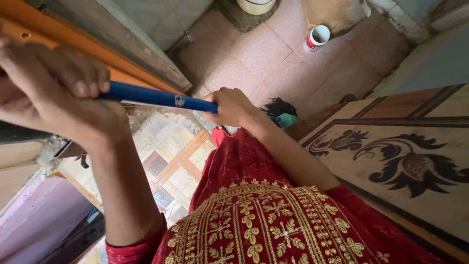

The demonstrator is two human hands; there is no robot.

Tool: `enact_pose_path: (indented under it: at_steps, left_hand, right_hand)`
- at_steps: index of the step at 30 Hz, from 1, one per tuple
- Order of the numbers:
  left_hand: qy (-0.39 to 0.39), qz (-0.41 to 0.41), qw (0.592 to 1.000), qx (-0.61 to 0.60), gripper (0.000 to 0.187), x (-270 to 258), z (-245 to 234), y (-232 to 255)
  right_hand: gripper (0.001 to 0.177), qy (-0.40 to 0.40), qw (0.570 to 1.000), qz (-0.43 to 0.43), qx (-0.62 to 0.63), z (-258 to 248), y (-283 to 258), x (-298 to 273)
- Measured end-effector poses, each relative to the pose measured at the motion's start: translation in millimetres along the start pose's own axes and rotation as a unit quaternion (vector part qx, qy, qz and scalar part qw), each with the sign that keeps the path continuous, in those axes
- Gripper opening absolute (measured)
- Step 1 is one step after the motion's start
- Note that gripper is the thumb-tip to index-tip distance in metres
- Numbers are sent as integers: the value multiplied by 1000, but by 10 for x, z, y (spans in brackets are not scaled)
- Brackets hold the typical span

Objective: The person mops a tiled floor in a bathroom using a blue-handled mop. They repeatedly push and pull the mop across the floor near a doorway, a bucket, and a small cup, maintaining a consistent cleaning motion throughout the clip.

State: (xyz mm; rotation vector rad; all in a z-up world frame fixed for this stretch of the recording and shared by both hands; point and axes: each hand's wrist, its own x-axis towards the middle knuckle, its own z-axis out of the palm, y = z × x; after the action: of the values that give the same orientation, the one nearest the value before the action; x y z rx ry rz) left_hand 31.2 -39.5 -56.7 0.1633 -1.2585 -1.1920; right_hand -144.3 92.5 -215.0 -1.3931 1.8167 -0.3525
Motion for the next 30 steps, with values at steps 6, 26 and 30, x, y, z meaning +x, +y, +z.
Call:
enact_pose_path:
  at_steps: [6,26,30]
  left_hand:
    - [24,10,999,28,15,-438,-173,-398]
    - [-99,-289,947,-101,26,-897,-198,-215]
    - [-216,-204,951,-92,31,-432,-67,410]
  right_hand:
    - [25,10,999,38,-31,107,419,-9]
    - [12,266,962,-54,-3,651,1152,-98]
    - [30,276,956,-96,31,559,573,-45]
